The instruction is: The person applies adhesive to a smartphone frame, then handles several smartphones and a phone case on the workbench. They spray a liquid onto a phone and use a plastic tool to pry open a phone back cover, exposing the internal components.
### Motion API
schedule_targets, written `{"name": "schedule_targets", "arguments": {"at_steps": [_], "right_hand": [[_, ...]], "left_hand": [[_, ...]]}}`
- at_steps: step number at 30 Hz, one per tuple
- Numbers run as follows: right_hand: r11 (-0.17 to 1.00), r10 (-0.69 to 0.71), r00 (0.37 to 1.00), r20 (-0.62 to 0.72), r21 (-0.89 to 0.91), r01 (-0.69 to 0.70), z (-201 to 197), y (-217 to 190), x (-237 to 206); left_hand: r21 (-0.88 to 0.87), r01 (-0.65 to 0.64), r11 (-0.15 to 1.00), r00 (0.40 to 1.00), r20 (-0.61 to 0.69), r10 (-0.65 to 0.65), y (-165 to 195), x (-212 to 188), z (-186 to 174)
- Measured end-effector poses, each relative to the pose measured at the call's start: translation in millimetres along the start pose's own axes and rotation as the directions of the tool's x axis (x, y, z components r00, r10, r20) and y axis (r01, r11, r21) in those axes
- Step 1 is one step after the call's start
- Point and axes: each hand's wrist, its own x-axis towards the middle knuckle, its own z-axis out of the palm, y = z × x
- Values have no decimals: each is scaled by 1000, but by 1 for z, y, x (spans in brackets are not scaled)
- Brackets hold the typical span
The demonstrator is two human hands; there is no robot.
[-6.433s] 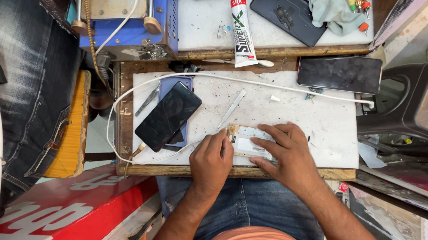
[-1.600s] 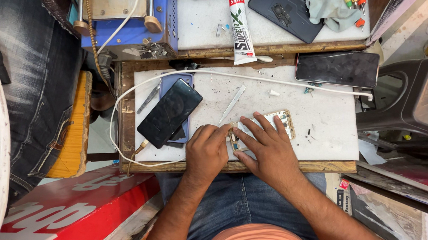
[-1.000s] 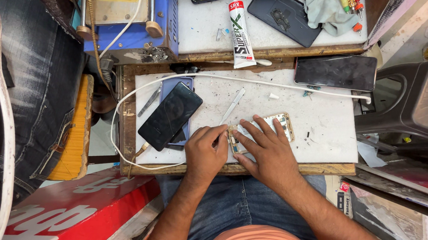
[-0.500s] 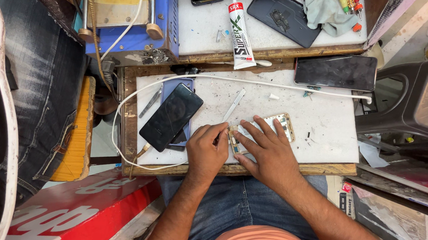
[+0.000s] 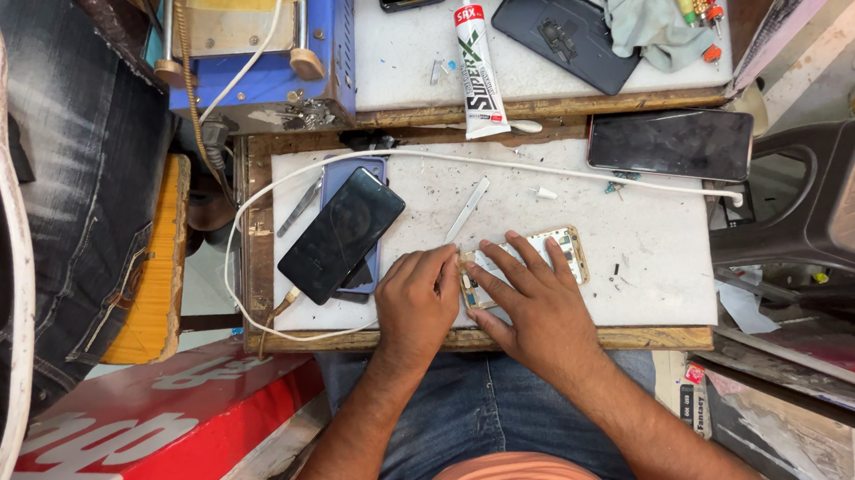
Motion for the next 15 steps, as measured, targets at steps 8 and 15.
{"name": "schedule_targets", "arguments": {"at_steps": [8,15], "right_hand": [[1000,-2,1000,0,3,2,-1,0,1],[1000,-18,1000,-15,16,18,-4,-2,1]], "left_hand": [[40,-38,998,999,-19,39,2,-1,-1],[54,-50,997,998,-34,52,0,-2,0]]}}
